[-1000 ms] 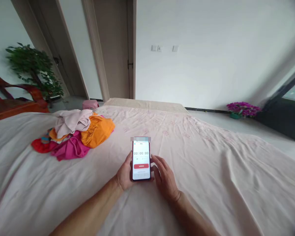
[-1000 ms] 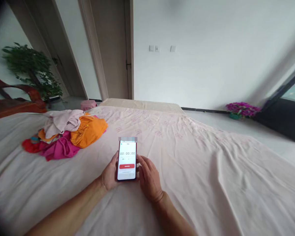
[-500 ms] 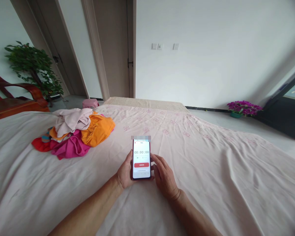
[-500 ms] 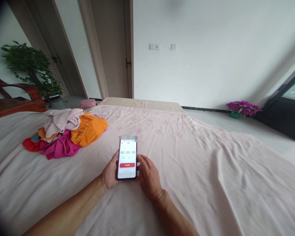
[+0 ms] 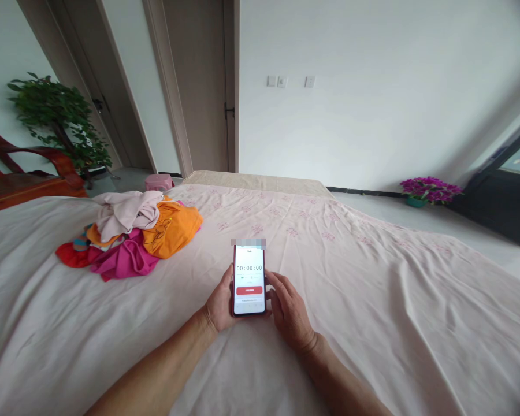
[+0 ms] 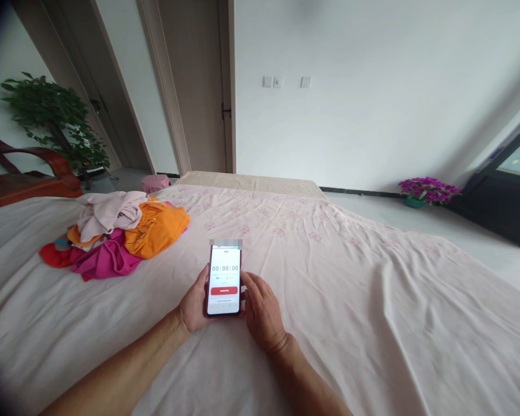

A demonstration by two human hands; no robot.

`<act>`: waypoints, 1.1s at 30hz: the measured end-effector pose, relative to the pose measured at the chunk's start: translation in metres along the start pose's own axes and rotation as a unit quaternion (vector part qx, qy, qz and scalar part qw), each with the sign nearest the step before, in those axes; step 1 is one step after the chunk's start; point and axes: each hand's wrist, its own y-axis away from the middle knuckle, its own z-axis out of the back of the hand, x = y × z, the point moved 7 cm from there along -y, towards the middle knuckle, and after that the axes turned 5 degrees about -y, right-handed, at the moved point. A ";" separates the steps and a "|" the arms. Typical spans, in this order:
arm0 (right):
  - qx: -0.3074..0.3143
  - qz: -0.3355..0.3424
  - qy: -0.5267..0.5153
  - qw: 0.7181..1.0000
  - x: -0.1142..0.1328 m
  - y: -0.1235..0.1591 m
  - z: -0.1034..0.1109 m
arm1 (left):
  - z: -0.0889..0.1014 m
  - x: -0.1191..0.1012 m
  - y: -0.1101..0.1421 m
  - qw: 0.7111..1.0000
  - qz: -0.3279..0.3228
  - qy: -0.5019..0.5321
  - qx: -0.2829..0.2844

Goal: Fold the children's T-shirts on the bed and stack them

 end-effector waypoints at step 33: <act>-0.011 0.014 0.022 1.000 0.004 0.000 0.002 | -0.004 0.000 0.002 1.000 0.002 -0.003 -0.003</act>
